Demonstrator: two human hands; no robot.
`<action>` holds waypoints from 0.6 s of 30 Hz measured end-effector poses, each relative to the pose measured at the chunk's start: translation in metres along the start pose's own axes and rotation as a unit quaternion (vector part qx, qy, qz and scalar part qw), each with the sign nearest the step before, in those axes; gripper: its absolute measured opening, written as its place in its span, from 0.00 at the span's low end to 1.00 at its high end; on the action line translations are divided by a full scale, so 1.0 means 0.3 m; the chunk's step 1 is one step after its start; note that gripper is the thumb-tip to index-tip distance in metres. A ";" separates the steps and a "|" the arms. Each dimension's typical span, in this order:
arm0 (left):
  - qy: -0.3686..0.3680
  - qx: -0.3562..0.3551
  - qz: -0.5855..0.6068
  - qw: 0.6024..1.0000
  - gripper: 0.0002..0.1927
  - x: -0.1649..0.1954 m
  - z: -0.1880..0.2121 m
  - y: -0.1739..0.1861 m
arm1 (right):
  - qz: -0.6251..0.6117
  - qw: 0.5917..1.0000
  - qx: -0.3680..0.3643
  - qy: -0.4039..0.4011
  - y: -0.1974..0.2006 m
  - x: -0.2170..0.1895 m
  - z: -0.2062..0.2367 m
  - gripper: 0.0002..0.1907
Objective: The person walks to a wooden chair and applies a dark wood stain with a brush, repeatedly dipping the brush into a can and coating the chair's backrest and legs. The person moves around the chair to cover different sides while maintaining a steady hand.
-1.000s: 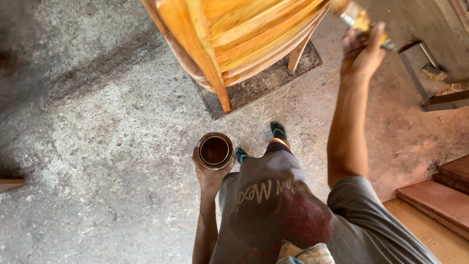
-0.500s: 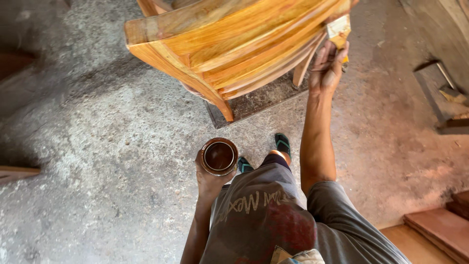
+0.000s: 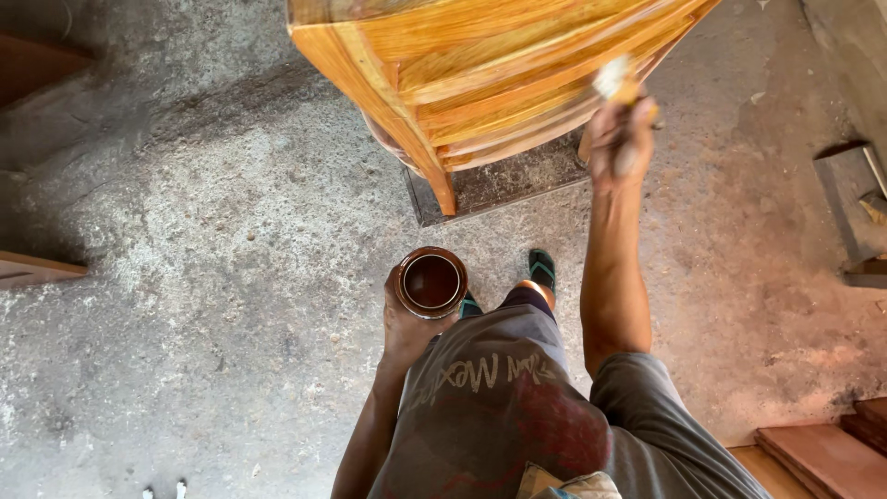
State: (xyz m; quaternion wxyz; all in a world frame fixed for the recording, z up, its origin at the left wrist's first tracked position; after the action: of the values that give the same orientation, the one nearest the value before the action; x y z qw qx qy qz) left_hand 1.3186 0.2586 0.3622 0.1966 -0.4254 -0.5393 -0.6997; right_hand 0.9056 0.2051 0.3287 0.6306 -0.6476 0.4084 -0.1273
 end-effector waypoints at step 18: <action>0.003 0.019 0.005 1.000 0.57 -0.021 0.010 0.013 | -0.054 0.977 0.046 -0.199 -0.075 0.401 0.217 0.22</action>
State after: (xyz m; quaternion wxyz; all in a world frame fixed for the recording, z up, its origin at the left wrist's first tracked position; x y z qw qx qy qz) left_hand 1.3262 0.2588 0.3596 0.2100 -0.4226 -0.5499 -0.6891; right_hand 1.0345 0.1657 0.2962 0.7208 -0.6511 0.2327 -0.0487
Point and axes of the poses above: each hand's wrist, its own z-axis away from the middle knuckle, its own y-axis out of the back of the hand, x = y × z, the point moved 3 cm from there along -z, towards the middle knuckle, and after that the axes turned 10 degrees about -z, right-handed, at the moved point
